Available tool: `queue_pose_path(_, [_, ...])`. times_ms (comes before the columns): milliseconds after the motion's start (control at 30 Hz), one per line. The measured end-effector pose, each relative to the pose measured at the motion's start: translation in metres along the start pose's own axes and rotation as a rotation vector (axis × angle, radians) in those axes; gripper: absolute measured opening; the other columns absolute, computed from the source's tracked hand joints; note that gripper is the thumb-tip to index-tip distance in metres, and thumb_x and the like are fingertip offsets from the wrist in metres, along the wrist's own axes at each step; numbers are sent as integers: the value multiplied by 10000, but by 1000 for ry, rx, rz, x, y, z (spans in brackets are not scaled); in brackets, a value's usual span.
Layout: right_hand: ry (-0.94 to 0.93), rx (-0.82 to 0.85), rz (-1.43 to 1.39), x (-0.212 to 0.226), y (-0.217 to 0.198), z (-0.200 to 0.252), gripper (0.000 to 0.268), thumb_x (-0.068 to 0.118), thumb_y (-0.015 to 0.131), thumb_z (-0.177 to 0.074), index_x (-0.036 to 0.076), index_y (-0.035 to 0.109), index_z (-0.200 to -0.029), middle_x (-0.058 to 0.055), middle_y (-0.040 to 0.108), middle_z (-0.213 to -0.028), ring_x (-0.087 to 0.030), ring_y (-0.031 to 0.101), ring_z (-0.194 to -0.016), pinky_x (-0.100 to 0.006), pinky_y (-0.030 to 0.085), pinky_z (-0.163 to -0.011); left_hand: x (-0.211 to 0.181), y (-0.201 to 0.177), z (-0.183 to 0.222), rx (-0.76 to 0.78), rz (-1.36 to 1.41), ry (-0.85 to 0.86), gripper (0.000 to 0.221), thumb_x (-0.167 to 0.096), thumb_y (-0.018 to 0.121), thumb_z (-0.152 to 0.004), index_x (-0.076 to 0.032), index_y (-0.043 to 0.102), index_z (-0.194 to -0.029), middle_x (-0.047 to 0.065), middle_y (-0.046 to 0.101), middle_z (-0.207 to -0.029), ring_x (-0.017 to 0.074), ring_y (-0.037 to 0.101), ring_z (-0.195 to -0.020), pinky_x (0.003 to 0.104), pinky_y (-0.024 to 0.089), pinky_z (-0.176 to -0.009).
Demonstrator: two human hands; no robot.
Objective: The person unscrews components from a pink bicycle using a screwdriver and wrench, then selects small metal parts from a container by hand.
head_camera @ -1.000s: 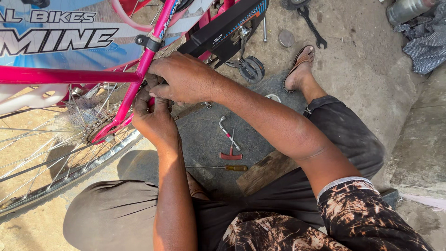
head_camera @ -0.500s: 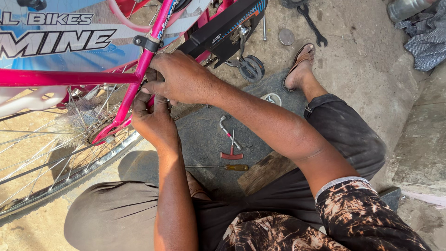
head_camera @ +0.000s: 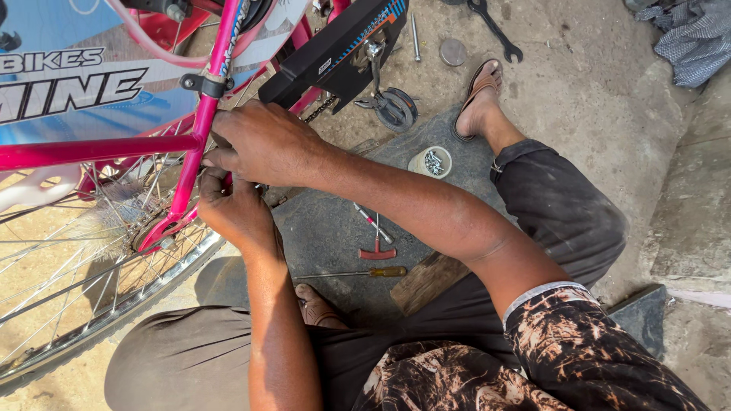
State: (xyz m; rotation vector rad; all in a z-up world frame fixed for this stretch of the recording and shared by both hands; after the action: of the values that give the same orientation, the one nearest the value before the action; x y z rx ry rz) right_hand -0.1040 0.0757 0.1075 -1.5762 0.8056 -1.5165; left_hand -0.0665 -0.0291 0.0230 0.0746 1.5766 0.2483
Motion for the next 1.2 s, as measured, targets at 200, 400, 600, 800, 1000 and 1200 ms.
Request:
queue_pose_path(200, [-55, -163, -152, -9, 2, 0, 295, 312, 756, -882, 43, 690, -982, -143, 746, -888, -360, 752, -845, -514, 588, -765, 8, 1, -3, -27, 88, -40, 169, -74, 740, -1009, 78, 682, -1049, 79, 724, -972, 113, 666, -809, 260, 571, -644])
queue_pose_path(400, [42, -136, -325, -21, 10, -7, 281, 297, 740, -886, 33, 671, -952, -115, 767, -828, -272, 801, -798, -449, 615, -731, 9, 3, -4, -30, 128, -53, 189, -59, 734, -991, 91, 666, -1083, 109, 728, -975, 153, 712, -824, 286, 621, -668])
queue_pose_path(600, [-14, -116, 60, -9, 13, -1, 372, 343, 724, -916, 42, 632, -1115, -142, 692, -815, -335, 734, -768, -490, 579, -640, 16, 2, -5, -25, 179, -40, 173, -45, 725, -1013, 102, 637, -1042, 104, 696, -976, 152, 705, -834, 311, 650, -685])
queue_pose_path(800, [-127, -245, -316, -18, 1, 7, 306, 323, 750, -914, 56, 608, -963, -57, 730, -867, -246, 780, -855, -464, 594, -719, 16, 1, -3, -72, 142, 6, 164, -43, 726, -992, 75, 629, -1051, 89, 697, -985, 143, 696, -816, 289, 628, -671])
queue_pose_path(1000, [-106, -121, 89, -6, 14, 9, 385, 307, 733, -938, 57, 566, -1179, -100, 678, -998, -306, 714, -824, -473, 563, -659, 7, -2, 1, -137, -133, 303, 167, -9, 700, -1032, 73, 640, -1163, 109, 714, -1042, 153, 664, -914, 294, 588, -806])
queue_pose_path(1200, [-439, -339, -555, -9, -26, 41, 199, 171, 758, -1078, 47, 603, -1087, -43, 652, -1028, -121, 687, -902, -285, 612, -757, 1, 6, 3, -11, -182, 355, 296, -16, 593, -1067, 32, 612, -1359, 120, 747, -1166, 146, 708, -968, 303, 613, -820])
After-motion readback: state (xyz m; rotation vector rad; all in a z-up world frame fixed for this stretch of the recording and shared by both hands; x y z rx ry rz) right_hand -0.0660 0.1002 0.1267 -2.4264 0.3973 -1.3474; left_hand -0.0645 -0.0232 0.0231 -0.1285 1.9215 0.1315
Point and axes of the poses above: each hand's wrist, its own z-axis away from the middle knuckle, its own y-axis out of the palm, x = y × z, the point moved 7 cm from there along -z, towards the middle knuckle
